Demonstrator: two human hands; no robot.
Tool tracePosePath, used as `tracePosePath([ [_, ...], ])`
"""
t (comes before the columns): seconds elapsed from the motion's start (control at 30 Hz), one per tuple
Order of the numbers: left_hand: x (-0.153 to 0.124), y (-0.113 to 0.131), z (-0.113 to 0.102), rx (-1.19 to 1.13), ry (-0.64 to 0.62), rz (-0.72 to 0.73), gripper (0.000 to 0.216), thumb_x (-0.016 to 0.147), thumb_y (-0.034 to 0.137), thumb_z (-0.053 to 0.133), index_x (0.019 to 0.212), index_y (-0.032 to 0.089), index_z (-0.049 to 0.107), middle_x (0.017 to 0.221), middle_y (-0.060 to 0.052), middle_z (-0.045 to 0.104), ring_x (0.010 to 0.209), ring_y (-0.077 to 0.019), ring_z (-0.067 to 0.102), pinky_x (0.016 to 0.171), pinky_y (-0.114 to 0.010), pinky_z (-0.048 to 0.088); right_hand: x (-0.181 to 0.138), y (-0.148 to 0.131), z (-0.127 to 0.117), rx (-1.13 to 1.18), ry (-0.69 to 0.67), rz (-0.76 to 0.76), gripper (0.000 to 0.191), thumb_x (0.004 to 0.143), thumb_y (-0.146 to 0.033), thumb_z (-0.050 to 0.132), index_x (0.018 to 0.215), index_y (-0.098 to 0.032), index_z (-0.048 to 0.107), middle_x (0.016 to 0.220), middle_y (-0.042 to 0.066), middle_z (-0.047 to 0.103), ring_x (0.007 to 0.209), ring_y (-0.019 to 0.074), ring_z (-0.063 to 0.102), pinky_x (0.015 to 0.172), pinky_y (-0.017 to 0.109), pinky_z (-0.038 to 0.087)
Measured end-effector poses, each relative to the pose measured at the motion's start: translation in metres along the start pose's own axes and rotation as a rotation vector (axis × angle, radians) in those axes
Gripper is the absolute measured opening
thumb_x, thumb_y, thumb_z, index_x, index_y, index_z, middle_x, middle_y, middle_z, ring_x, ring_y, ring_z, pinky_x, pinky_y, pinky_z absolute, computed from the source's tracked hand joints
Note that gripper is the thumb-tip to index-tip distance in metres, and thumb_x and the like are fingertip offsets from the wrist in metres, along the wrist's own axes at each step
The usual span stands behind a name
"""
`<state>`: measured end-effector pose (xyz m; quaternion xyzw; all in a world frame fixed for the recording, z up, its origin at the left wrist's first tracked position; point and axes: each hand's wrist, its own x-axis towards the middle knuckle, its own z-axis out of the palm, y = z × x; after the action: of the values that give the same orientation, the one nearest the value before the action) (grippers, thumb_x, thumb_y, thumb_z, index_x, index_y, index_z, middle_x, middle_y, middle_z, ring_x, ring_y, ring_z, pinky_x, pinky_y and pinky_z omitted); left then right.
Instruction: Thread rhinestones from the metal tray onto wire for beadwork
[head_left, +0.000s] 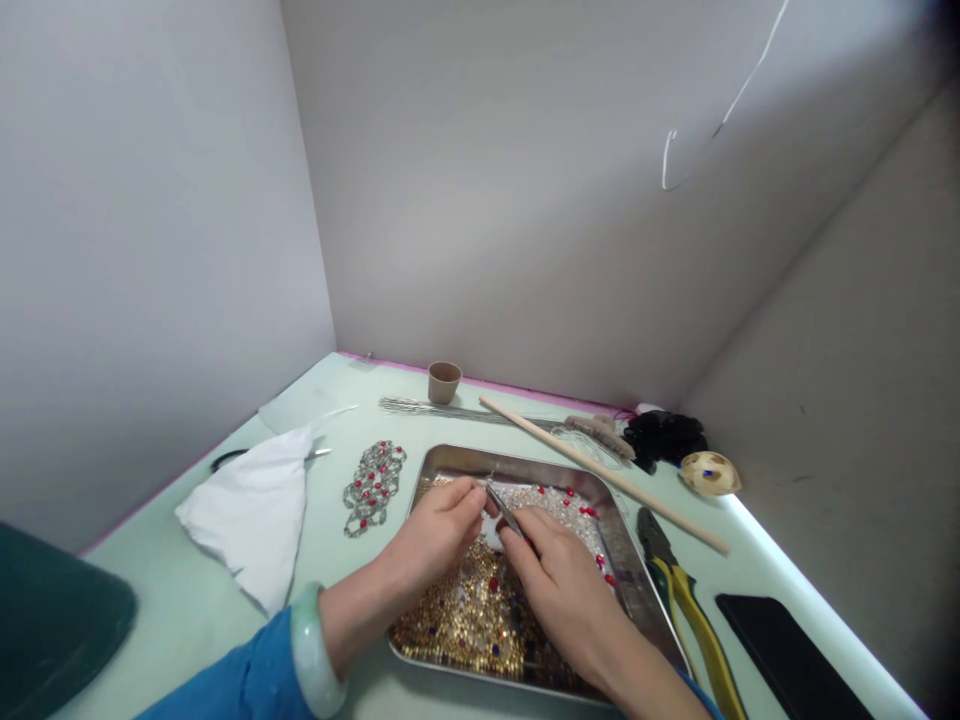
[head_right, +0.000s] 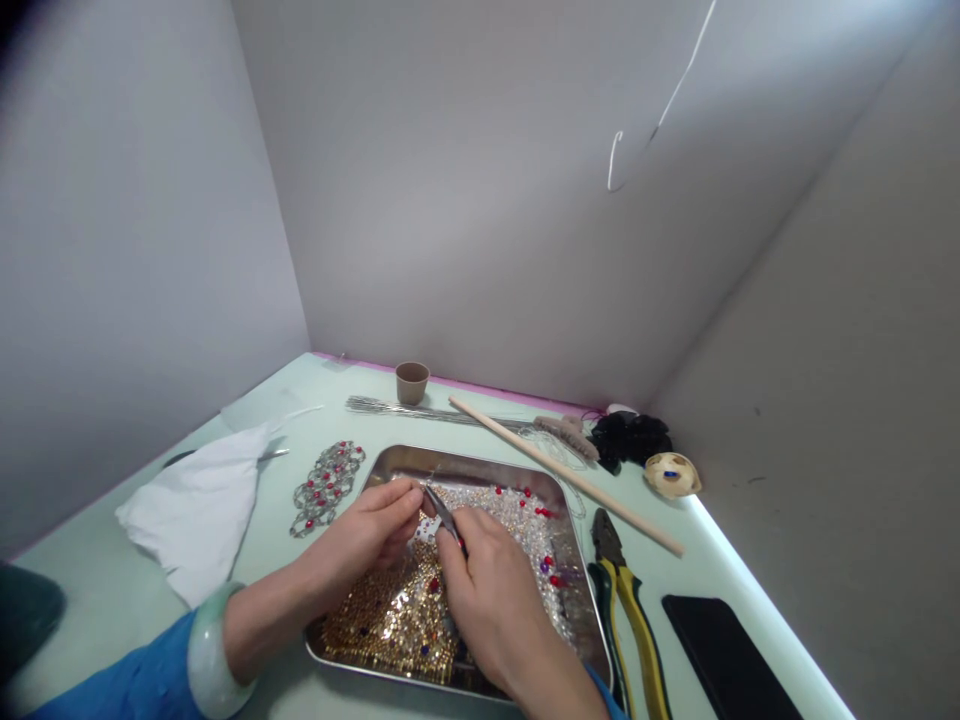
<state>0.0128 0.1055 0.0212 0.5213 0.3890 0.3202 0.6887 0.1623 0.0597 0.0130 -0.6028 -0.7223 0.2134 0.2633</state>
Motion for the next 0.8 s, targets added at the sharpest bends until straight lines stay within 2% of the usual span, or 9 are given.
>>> tracePosePath([
  [0.13,-0.002,0.004,0.002,0.046,0.006,0.001,0.023,0.083,0.037,0.043,0.072,0.017,0.047,0.050,0.007,0.027,0.044,-0.0062,0.020,0.044,-0.024,0.013,-0.001,0.000,0.001,-0.020,0.006,0.004,0.023,0.092,-0.031,0.033,0.078,-0.020,0.047,0.078,0.002,0.056,0.072,0.0166,0.050,0.063,0.028,0.032],
  [0.27,0.001,0.001,0.000,0.186,0.029,0.087,0.021,0.083,0.033,0.042,0.072,0.017,0.049,0.051,0.006,0.030,0.048,-0.0083,0.027,0.047,-0.023,0.021,-0.001,0.000,0.001,-0.049,-0.006,0.032,0.024,0.092,-0.033,0.033,0.075,-0.020,0.045,0.068,0.000,0.053,0.063,0.0153,0.048,0.058,0.027,0.029],
  [0.37,0.006,-0.006,-0.004,0.345,0.051,0.182,0.023,0.085,0.033,0.039,0.077,0.017,0.054,0.057,0.003,0.041,0.056,-0.0110,0.037,0.054,-0.024,0.029,-0.002,0.002,0.000,-0.054,-0.009,0.040,0.024,0.092,-0.034,0.032,0.075,-0.020,0.044,0.063,-0.001,0.051,0.059,0.0145,0.047,0.056,0.026,0.027],
  [0.47,0.008,-0.009,-0.006,0.470,0.061,0.272,0.023,0.086,0.031,0.037,0.077,0.017,0.054,0.072,-0.002,0.054,0.071,-0.0145,0.047,0.066,-0.027,0.036,-0.003,0.001,0.001,-0.054,-0.014,0.033,0.025,0.091,-0.034,0.032,0.073,-0.020,0.042,0.061,-0.002,0.050,0.058,0.0140,0.047,0.055,0.026,0.026],
  [0.53,0.006,-0.008,-0.006,0.553,0.091,0.296,0.024,0.087,0.030,0.036,0.076,0.018,0.053,0.076,-0.003,0.057,0.075,-0.0160,0.049,0.070,-0.029,0.036,-0.003,0.000,0.001,-0.056,-0.021,0.032,0.025,0.091,-0.034,0.033,0.072,-0.020,0.042,0.060,-0.002,0.049,0.056,0.0137,0.046,0.054,0.026,0.025],
  [0.63,0.002,-0.006,-0.002,0.673,0.158,0.288,0.024,0.088,0.030,0.035,0.074,0.019,0.051,0.073,-0.003,0.058,0.070,-0.0166,0.049,0.067,-0.029,0.034,-0.002,-0.003,0.001,-0.022,-0.040,0.048,0.026,0.091,-0.034,0.033,0.071,-0.019,0.042,0.058,-0.002,0.048,0.055,0.0129,0.045,0.054,0.026,0.025],
  [0.8,-0.001,-0.002,-0.001,0.687,0.173,0.273,0.023,0.086,0.029,0.038,0.068,0.019,0.047,0.067,-0.002,0.054,0.066,-0.0161,0.046,0.064,-0.029,0.031,-0.001,-0.004,-0.004,0.209,-0.126,0.102,0.029,0.091,-0.034,0.034,0.067,-0.019,0.040,0.059,-0.003,0.046,0.058,0.0117,0.043,0.053,0.025,0.028],
])
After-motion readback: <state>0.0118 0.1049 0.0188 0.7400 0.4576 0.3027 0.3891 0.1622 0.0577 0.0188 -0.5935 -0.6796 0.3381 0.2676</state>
